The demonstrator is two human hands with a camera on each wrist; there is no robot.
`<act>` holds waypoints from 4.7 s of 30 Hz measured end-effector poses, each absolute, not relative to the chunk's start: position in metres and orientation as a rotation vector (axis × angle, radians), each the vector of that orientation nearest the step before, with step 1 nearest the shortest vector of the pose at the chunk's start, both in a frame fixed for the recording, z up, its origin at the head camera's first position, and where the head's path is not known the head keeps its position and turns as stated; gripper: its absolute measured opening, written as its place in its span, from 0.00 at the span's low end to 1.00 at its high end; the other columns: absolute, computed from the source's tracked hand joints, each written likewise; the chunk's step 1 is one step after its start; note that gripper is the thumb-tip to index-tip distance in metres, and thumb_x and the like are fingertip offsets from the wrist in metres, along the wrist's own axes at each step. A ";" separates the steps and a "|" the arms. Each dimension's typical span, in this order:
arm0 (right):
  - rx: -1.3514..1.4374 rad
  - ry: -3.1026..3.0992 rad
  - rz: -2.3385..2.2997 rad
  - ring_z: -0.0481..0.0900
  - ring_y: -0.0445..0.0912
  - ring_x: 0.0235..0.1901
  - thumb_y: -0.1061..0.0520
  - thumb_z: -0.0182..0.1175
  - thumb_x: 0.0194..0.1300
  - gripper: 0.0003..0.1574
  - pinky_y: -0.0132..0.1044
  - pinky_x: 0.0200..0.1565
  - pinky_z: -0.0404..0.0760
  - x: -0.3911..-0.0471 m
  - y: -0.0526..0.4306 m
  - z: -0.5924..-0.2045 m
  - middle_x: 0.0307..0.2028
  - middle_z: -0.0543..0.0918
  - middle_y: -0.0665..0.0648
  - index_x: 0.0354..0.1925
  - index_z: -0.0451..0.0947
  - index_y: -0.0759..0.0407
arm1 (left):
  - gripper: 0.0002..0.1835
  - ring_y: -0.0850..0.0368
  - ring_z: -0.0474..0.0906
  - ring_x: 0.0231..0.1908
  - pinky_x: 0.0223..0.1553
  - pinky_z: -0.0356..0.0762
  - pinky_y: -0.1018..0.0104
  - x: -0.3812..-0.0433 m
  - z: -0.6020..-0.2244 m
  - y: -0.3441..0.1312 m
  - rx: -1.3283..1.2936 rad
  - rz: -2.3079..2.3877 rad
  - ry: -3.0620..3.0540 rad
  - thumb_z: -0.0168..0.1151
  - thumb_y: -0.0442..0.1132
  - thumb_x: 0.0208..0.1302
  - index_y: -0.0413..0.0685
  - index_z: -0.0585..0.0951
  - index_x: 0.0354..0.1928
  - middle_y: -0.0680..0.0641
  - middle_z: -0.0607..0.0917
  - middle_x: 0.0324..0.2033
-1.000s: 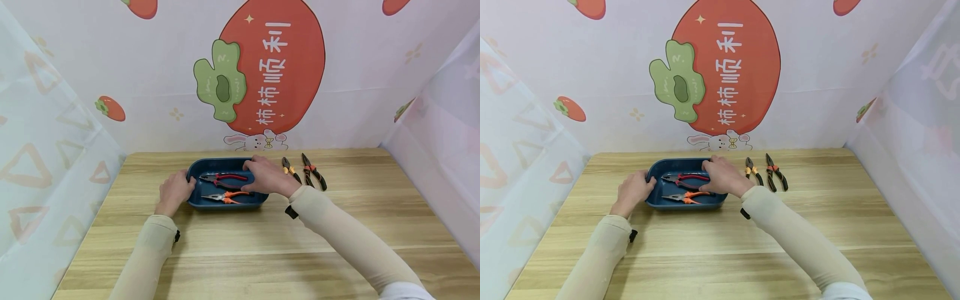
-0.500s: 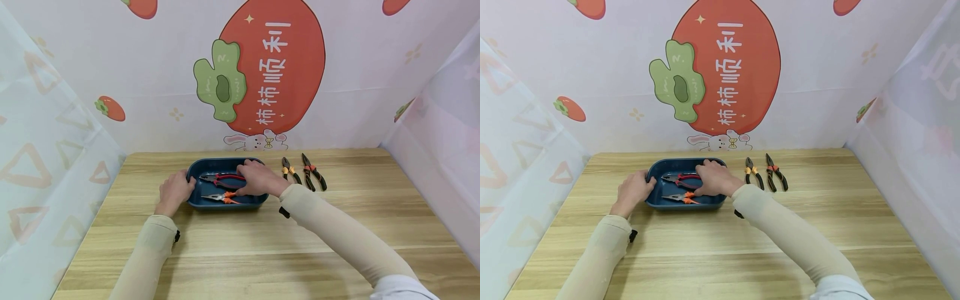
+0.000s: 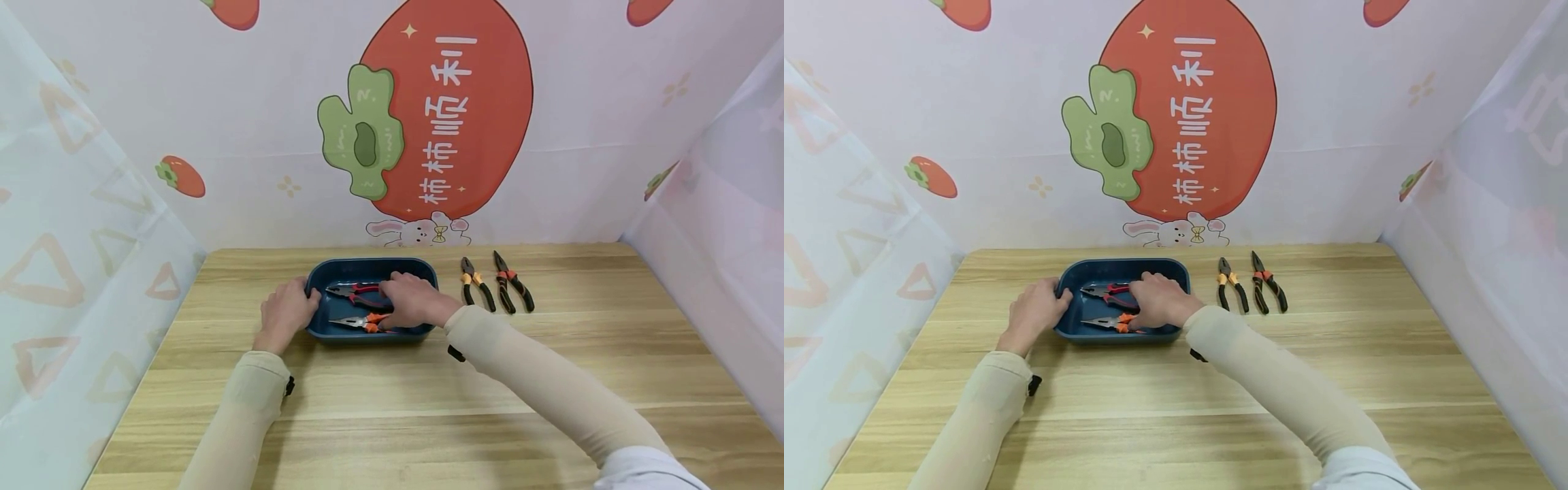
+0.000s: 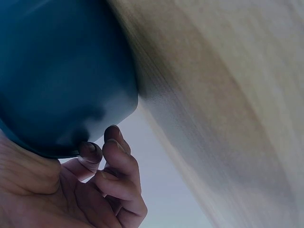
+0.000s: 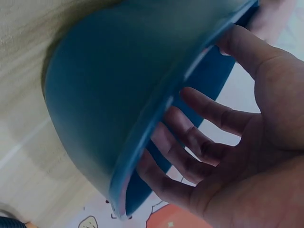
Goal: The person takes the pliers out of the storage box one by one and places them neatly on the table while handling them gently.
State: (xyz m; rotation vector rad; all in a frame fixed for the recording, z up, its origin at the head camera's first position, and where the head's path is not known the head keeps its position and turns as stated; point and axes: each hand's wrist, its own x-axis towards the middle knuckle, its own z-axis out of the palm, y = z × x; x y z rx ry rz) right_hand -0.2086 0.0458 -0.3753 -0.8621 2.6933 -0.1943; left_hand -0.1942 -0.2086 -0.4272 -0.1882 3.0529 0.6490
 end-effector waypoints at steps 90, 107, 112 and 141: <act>-0.948 2.635 -0.100 0.73 0.47 0.44 0.50 0.72 0.64 0.24 0.44 0.47 0.76 -0.213 0.045 -0.403 0.47 0.80 0.52 0.57 0.82 0.48 | 0.14 0.45 0.77 0.27 0.26 0.71 0.54 -0.191 -0.425 -0.207 -0.178 0.666 3.061 0.52 0.48 0.74 0.45 0.78 0.36 0.44 0.79 0.26; -0.958 2.747 -0.174 0.72 0.48 0.41 0.43 0.74 0.60 0.32 0.44 0.43 0.75 -0.211 0.053 -0.391 0.46 0.78 0.54 0.61 0.80 0.47 | 0.15 0.44 0.77 0.27 0.26 0.71 0.54 -0.192 -0.426 -0.208 -0.157 0.665 3.065 0.51 0.48 0.74 0.45 0.78 0.37 0.43 0.78 0.26; -0.979 2.780 -0.204 0.72 0.48 0.40 0.43 0.74 0.59 0.32 0.44 0.43 0.74 -0.209 0.057 -0.385 0.45 0.77 0.54 0.60 0.80 0.47 | 0.15 0.45 0.76 0.25 0.25 0.69 0.55 -0.192 -0.426 -0.207 -0.156 0.666 3.069 0.51 0.48 0.74 0.45 0.76 0.34 0.44 0.76 0.23; -1.026 2.918 -0.441 0.73 0.45 0.34 0.45 0.76 0.56 0.33 0.37 0.32 0.72 -0.186 0.084 -0.361 0.42 0.77 0.55 0.59 0.80 0.49 | 0.14 0.42 0.78 0.30 0.29 0.73 0.49 -0.192 -0.424 -0.208 -0.164 0.666 3.070 0.52 0.47 0.74 0.43 0.79 0.38 0.40 0.82 0.31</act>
